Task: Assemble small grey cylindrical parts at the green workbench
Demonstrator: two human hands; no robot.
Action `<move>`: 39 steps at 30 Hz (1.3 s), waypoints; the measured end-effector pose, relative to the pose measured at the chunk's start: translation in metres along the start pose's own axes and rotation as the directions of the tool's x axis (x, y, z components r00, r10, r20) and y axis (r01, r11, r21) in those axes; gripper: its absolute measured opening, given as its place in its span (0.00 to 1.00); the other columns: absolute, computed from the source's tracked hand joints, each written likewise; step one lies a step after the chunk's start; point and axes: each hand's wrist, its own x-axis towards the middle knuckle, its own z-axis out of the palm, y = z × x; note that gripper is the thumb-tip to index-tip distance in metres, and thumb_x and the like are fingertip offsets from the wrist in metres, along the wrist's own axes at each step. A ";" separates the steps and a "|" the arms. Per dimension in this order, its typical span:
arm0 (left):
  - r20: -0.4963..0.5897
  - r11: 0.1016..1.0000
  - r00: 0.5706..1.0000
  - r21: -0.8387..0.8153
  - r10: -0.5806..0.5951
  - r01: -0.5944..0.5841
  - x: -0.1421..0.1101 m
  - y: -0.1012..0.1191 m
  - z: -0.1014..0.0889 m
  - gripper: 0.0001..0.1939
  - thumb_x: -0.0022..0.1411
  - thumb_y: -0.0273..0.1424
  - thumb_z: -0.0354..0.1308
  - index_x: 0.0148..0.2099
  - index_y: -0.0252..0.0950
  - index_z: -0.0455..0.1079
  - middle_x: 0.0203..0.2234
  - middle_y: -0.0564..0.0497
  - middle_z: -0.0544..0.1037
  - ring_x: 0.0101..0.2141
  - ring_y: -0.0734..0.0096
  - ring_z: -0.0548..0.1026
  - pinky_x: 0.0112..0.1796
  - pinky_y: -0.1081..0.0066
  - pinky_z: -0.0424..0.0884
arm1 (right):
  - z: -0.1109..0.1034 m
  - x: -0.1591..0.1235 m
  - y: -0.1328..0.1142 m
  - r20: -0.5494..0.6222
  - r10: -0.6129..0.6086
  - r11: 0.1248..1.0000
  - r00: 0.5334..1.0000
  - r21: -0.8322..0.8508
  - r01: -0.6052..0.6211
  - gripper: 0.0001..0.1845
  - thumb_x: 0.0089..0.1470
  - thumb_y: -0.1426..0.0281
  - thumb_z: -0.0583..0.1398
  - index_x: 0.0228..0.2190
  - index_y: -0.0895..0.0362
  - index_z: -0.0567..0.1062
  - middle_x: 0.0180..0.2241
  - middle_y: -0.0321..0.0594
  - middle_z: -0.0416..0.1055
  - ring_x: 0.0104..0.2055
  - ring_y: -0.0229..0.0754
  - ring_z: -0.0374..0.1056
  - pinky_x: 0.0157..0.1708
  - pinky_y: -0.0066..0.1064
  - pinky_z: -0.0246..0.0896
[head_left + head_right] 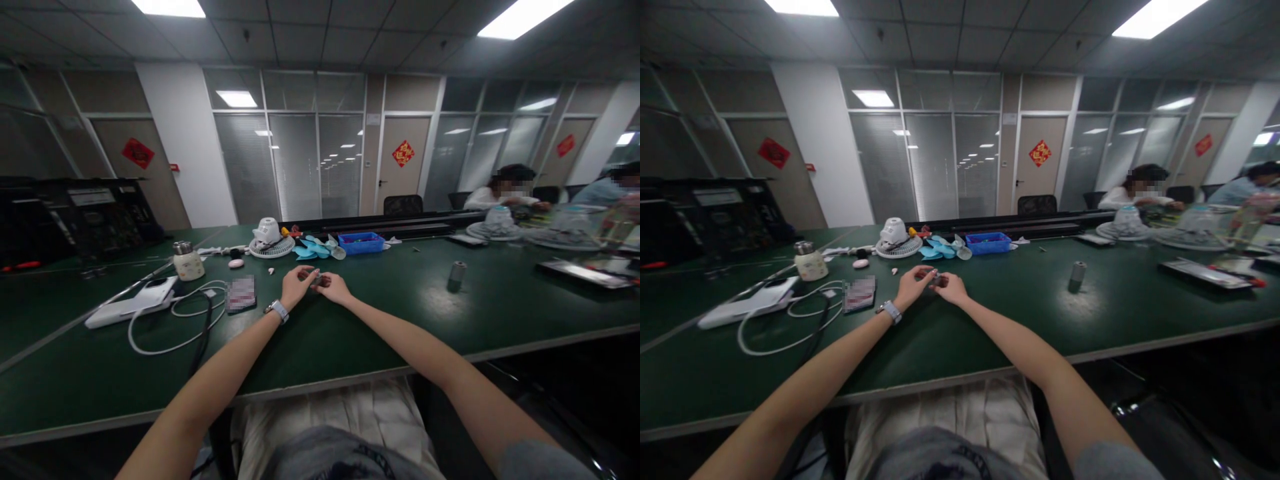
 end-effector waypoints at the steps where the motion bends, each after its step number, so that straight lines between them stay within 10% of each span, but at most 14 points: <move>1: -0.008 1.000 1.000 -0.011 -0.020 0.020 0.001 0.000 0.002 0.22 0.51 0.48 0.57 0.40 0.36 0.74 0.28 0.48 0.77 0.29 0.71 0.73 0.31 0.73 0.66 | -0.001 -0.001 0.000 0.008 -0.008 1.000 1.000 -0.001 0.008 0.19 0.39 0.68 0.67 0.37 0.58 0.73 0.34 0.41 0.76 0.37 0.43 0.73 0.39 0.34 0.68; 18: 0.129 0.948 0.989 0.297 0.077 -0.112 0.010 -0.003 -0.006 0.16 0.58 0.42 0.53 0.41 0.42 0.77 0.36 0.48 0.74 0.39 0.67 0.68 0.43 0.67 0.63 | -0.007 -0.010 -0.015 0.005 0.001 0.992 1.000 -0.123 0.000 0.19 0.40 0.64 0.66 0.36 0.57 0.73 0.30 0.39 0.75 0.32 0.39 0.71 0.34 0.31 0.67; 39: 0.156 0.965 0.987 0.249 0.047 -0.086 0.009 -0.004 -0.007 0.21 0.62 0.45 0.45 0.44 0.42 0.76 0.38 0.47 0.74 0.42 0.65 0.66 0.46 0.66 0.59 | -0.006 -0.009 -0.012 0.012 0.007 0.992 1.000 -0.126 -0.005 0.20 0.40 0.64 0.67 0.37 0.56 0.72 0.33 0.39 0.75 0.35 0.40 0.72 0.38 0.33 0.67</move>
